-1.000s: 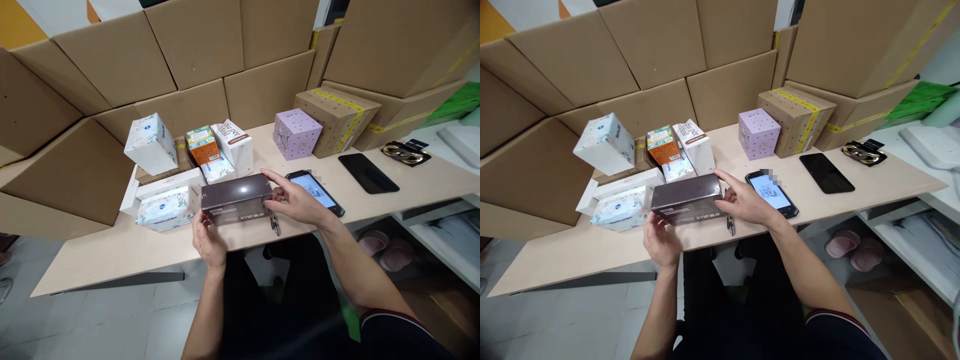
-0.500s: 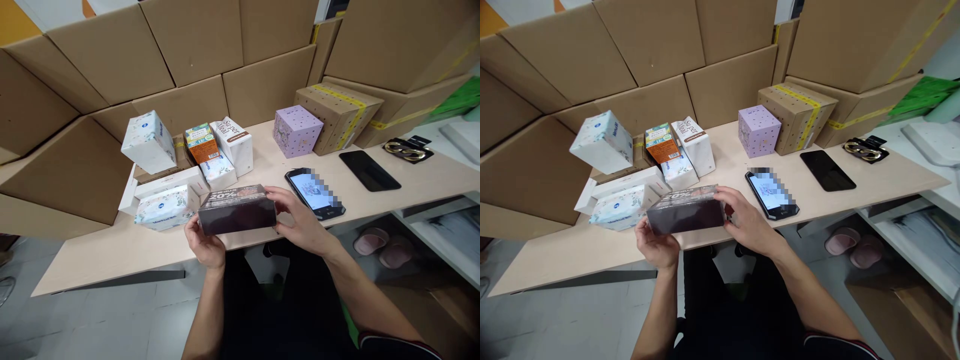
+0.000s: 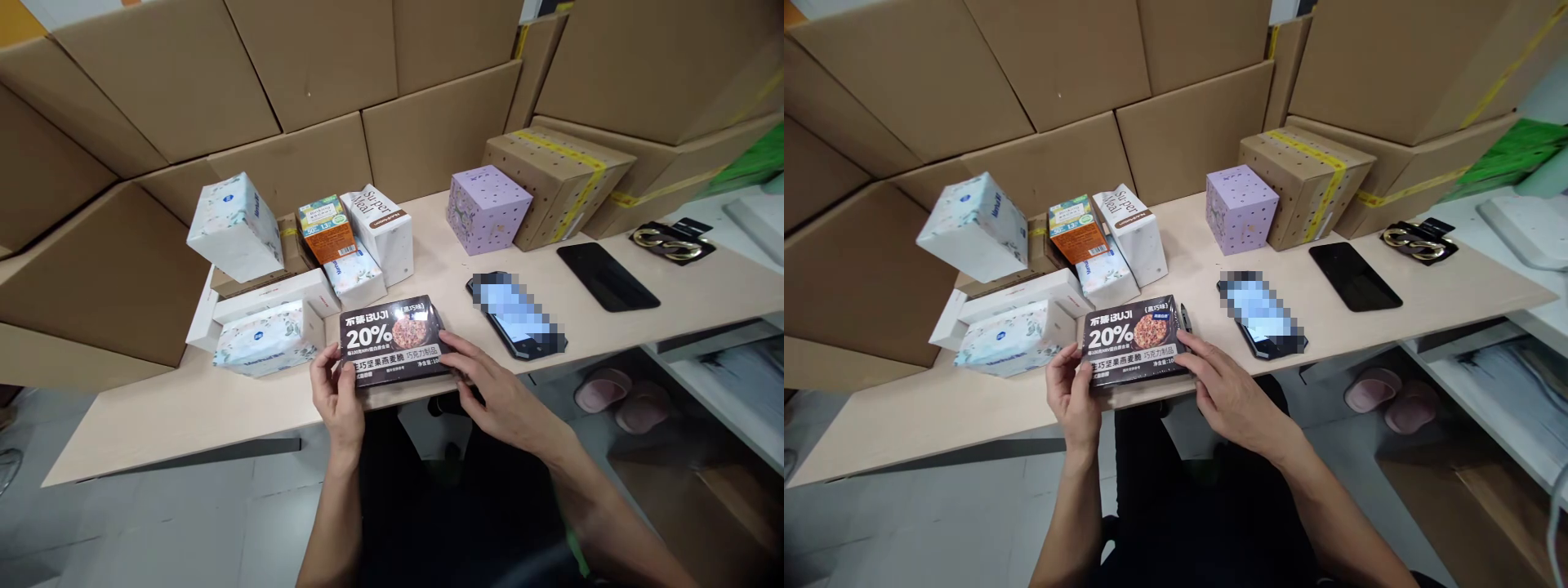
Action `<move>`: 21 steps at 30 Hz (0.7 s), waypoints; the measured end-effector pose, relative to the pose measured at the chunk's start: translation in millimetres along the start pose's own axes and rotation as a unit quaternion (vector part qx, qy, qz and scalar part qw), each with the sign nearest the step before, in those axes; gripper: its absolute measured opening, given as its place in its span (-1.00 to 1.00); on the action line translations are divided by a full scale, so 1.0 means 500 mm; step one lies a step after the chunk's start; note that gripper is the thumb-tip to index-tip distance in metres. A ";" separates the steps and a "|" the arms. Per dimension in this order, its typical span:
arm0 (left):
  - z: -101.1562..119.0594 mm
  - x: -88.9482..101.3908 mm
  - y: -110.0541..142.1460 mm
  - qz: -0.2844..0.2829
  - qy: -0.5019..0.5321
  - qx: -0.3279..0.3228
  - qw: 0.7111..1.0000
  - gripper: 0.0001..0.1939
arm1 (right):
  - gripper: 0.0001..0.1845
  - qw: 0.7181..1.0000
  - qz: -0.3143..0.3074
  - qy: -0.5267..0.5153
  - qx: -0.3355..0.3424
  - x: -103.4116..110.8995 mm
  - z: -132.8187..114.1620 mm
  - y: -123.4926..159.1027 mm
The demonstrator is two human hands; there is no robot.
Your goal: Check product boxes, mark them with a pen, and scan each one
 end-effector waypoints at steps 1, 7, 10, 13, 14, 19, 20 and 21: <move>0.000 -0.002 0.000 -0.002 -0.001 -0.002 1.000 -0.70 | -0.41 1.000 -0.004 -0.012 -0.007 0.001 0.004 0.001; 0.003 -0.009 0.001 0.001 0.007 -0.010 1.000 -0.71 | -0.61 0.992 0.079 0.010 -0.097 0.034 0.055 -0.018; -0.003 -0.006 0.001 0.005 0.009 -0.003 1.000 -0.70 | -0.60 0.984 0.040 0.081 -0.154 0.015 0.083 -0.034; -0.006 -0.004 -0.003 0.003 0.006 0.003 1.000 -0.68 | -0.54 0.972 0.017 0.136 -0.189 0.001 0.098 -0.046; -0.007 -0.004 -0.006 -0.004 0.002 0.008 1.000 -0.66 | -0.51 0.968 0.012 0.149 -0.200 -0.002 0.101 -0.050; -0.014 -0.022 -0.015 -0.081 -0.043 0.069 0.993 -0.46 | -0.41 0.959 0.053 0.133 -0.246 0.010 0.118 -0.056; -0.014 -0.024 -0.014 -0.093 -0.050 0.079 0.991 -0.43 | -0.42 0.959 0.087 0.104 -0.250 0.019 0.121 -0.054; -0.014 -0.026 -0.014 -0.101 -0.055 0.085 0.990 -0.42 | -0.43 0.957 0.125 0.065 -0.253 0.028 0.124 -0.050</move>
Point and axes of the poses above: each hand's wrist, its own y-axis away from the middle knuckle, its own x-axis out of the back of the hand, z = x × y, the point moved 9 cm from there along -y, towards the middle knuckle, and after that the axes turned 6 degrees about -y, right-handed, at the moved point
